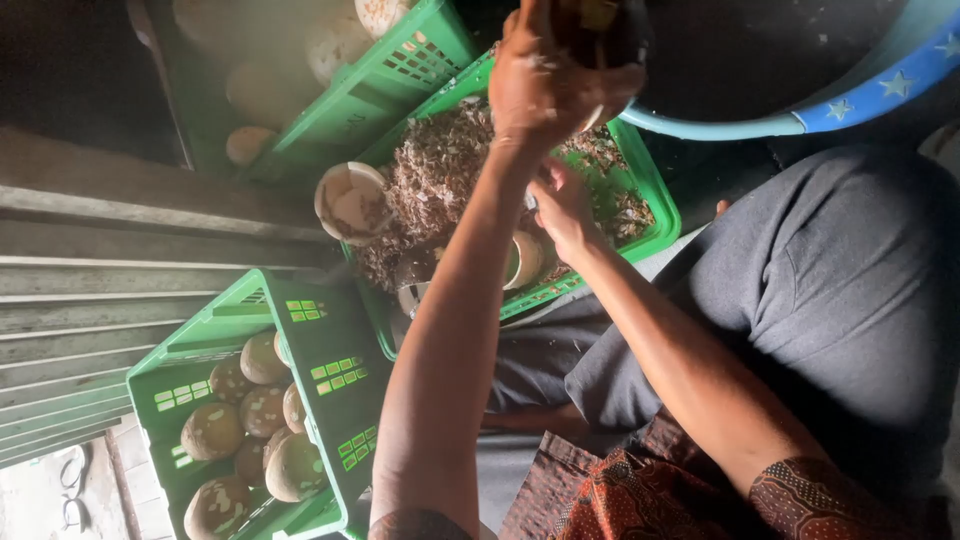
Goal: Using a small metal tool to scrape off the remaining husk and fibers from a coconut shell to clean it.
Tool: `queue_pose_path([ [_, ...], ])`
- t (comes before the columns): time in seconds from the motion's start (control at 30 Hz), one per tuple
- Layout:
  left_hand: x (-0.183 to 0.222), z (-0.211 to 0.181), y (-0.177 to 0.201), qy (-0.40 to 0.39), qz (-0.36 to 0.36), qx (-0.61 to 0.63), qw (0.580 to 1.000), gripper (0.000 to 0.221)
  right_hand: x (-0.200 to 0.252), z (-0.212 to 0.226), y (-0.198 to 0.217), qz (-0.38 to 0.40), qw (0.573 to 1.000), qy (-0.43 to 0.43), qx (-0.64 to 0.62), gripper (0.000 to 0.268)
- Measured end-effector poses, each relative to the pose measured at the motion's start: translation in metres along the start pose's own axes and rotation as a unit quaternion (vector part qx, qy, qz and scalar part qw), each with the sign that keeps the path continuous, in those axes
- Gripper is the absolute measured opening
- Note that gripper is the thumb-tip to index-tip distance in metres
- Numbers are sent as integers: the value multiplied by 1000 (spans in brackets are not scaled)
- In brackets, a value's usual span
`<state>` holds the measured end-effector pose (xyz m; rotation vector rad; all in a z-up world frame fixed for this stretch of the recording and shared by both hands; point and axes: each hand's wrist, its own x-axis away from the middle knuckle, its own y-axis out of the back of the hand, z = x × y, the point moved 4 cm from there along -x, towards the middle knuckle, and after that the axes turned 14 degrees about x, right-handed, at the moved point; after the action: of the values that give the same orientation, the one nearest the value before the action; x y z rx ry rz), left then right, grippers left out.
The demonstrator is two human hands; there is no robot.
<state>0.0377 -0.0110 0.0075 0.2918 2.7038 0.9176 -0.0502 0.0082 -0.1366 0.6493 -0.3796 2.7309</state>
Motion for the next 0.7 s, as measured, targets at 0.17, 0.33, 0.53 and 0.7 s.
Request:
queue_pose_path([
  [0.17, 32, 28, 61, 68, -3, 167, 984, 93, -5, -5, 11, -47, 999, 2, 3, 13],
  [0.33, 101, 65, 121, 36, 7, 271, 962, 69, -26, -32, 14, -51, 999, 5, -3, 18],
  [0.53, 173, 154, 127, 88, -38, 361, 928, 78, -29, -40, 14, 35, 997, 63, -25, 29],
  [0.7, 190, 156, 119, 98, 20, 323, 941, 89, -46, -55, 15, 29, 997, 77, 5, 20],
])
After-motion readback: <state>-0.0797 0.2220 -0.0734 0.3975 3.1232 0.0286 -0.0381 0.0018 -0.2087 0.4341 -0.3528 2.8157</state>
